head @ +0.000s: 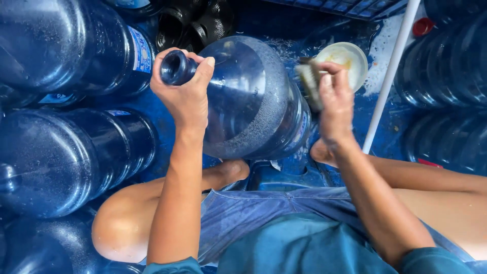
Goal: Scrubbing the exterior of a large plastic water jug with a sponge and soapy water, then rinsing it.
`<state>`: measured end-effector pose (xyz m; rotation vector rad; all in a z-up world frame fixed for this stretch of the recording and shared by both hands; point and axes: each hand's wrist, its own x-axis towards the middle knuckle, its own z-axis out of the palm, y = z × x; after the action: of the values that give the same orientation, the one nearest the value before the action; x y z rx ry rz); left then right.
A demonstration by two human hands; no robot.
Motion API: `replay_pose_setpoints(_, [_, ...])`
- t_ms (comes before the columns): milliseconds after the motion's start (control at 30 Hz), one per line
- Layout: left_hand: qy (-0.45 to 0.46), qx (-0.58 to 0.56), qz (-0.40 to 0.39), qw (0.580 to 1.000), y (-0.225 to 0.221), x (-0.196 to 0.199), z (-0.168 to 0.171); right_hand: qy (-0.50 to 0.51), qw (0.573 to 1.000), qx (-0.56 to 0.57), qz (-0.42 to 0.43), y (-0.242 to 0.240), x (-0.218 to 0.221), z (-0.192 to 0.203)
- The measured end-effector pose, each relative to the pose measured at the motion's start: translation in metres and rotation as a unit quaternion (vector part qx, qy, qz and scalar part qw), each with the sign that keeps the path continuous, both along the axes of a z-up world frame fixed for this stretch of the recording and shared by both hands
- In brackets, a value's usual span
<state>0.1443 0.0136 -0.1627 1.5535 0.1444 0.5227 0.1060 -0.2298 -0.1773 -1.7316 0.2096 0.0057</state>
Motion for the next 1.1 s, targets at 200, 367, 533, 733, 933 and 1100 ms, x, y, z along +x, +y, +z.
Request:
replay_pose_setpoints(200, [0.026,-0.036,0.098,0.994,0.004,0.018,-0.028,-0.335,0.917,-0.217,0.020,0.054,-0.031,-0.031])
replay_pose_setpoints(367, [0.073,-0.065,0.179,0.979,0.019,0.026,-0.059,-0.389,0.897,-0.211,0.000,0.049,-0.019,-0.056])
replay_pose_setpoints(533, [0.053,-0.087,0.226,0.969,0.028,0.035,-0.072,-0.452,0.851,-0.267,-0.004,0.077,-0.036,-0.044])
replay_pose_setpoints(733, [0.116,-0.102,0.239,0.959,0.024,0.033,-0.060,-0.470,0.854,-0.220,-0.040,0.074,-0.003,-0.037])
replay_pose_setpoints(933, [0.120,-0.087,0.230,0.962,0.025,0.030,-0.061,-0.504,0.830,-0.237,0.026,0.054,-0.032,-0.097])
replay_pose_setpoints(1100, [0.080,-0.014,0.191,0.978,0.014,0.025,-0.070,-0.440,0.833,-0.330,0.053,0.067,0.002,-0.008])
